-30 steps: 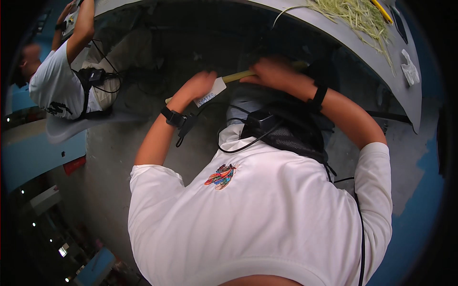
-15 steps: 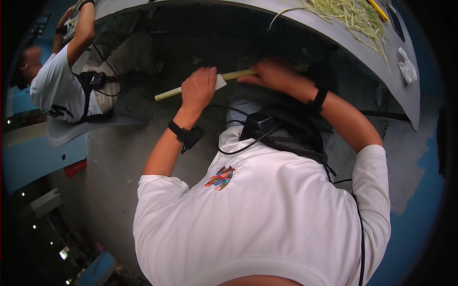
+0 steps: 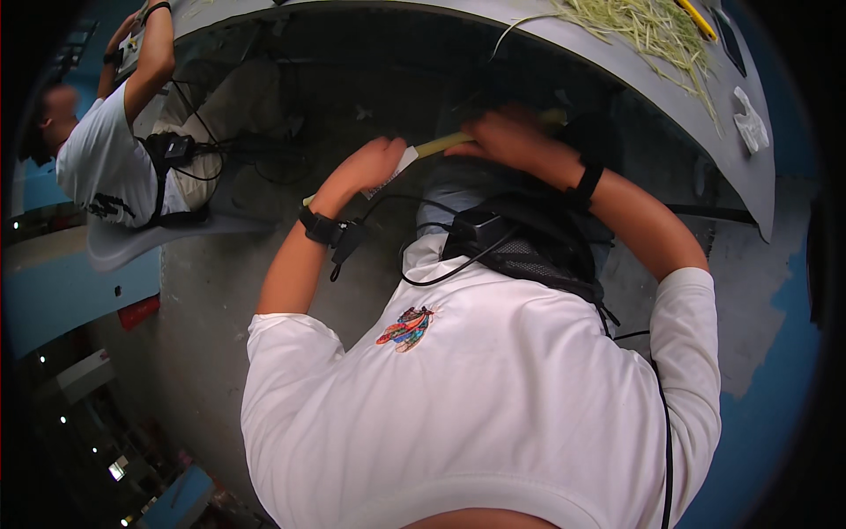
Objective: Cleaning a bamboo strip by wiping it with a piece of paper or cloth.
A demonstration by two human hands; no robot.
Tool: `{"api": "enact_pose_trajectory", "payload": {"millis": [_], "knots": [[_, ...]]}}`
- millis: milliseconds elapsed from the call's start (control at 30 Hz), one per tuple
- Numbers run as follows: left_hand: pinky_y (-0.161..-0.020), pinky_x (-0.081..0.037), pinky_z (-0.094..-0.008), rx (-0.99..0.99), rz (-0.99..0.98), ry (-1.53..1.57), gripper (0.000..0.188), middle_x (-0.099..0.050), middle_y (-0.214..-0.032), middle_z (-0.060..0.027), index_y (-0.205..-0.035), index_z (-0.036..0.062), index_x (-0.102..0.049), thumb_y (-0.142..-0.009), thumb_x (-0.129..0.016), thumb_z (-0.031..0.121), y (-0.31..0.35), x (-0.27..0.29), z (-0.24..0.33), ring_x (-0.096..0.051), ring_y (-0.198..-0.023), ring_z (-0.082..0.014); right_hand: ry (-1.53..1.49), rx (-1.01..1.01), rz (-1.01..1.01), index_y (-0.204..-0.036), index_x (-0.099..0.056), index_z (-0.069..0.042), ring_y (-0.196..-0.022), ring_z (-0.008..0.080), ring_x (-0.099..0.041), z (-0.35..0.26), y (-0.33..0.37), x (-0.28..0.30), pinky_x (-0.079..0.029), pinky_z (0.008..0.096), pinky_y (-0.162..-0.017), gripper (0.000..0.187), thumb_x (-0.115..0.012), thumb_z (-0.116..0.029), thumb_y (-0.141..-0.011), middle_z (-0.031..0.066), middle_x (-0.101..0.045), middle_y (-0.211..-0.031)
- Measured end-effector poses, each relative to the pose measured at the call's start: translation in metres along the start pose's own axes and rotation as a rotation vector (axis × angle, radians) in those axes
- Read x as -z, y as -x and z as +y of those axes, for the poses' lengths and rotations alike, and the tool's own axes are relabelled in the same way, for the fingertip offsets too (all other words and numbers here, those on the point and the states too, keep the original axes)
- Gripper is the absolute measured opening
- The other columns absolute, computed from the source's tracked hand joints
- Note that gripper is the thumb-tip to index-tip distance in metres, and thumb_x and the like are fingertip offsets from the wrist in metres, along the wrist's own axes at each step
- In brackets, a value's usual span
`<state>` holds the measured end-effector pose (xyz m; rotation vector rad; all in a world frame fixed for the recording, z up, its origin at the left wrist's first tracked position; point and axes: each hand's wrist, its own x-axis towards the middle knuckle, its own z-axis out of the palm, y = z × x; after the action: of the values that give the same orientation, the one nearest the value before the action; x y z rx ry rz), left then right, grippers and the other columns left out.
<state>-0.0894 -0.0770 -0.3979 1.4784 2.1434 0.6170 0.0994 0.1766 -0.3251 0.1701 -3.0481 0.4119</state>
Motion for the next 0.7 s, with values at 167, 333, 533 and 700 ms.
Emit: {"api": "enact_pose_trajectory", "payload": {"millis": [167, 333, 533, 700], "knots": [[-0.048, -0.033, -0.0239, 0.624, -0.821, 0.936, 0.047, -0.040, -0.066, 0.0102, -0.075, 0.0160, -0.046, -0.112, -0.035, 0.042, -0.003, 0.024, 0.012, -0.034, -0.054, -0.0024, 0.139, 0.003, -0.189, -0.090, -0.077, -0.014, -0.077, 0.0370, -0.078, -0.007, -0.004, 0.009, -0.062, 0.0536, -0.069, 0.063, -0.059, -0.074, -0.102, 0.0118, -0.074, -0.076], [-0.049, -0.034, -0.0280, 0.527, -0.475, 0.680, 0.054, -0.048, -0.066, 0.0057, -0.076, 0.0118, -0.051, -0.115, -0.035, 0.046, 0.003, 0.029, 0.041, -0.038, -0.052, -0.0067, 0.045, 0.002, -0.159, -0.089, -0.078, -0.014, -0.072, 0.0383, -0.076, 0.001, 0.002, 0.007, -0.060, 0.0528, -0.067, 0.066, -0.059, -0.076, -0.101, 0.0125, -0.073, -0.074], [-0.069, -0.051, -0.0300, 0.402, -0.365, 0.574, 0.063, -0.067, -0.078, -0.0010, -0.104, 0.0027, -0.072, -0.119, -0.039, 0.055, 0.018, 0.041, 0.048, -0.061, -0.069, -0.0115, -0.043, 0.013, -0.161, -0.086, -0.078, -0.011, -0.068, 0.0399, -0.073, 0.007, 0.007, 0.012, -0.058, 0.0519, -0.065, 0.066, -0.061, -0.074, -0.102, 0.0138, -0.072, -0.072], [-0.089, -0.057, -0.0315, 0.233, -0.352, 0.722, 0.053, -0.078, -0.097, -0.0066, -0.122, 0.0006, -0.077, -0.120, -0.049, 0.046, 0.030, 0.054, 0.037, -0.071, -0.092, -0.0142, -0.045, 0.043, -0.178, -0.086, -0.078, -0.011, -0.070, 0.0406, -0.073, 0.008, 0.005, 0.018, -0.058, 0.0518, -0.067, 0.067, -0.062, -0.073, -0.102, 0.0147, -0.073, -0.073]]}}
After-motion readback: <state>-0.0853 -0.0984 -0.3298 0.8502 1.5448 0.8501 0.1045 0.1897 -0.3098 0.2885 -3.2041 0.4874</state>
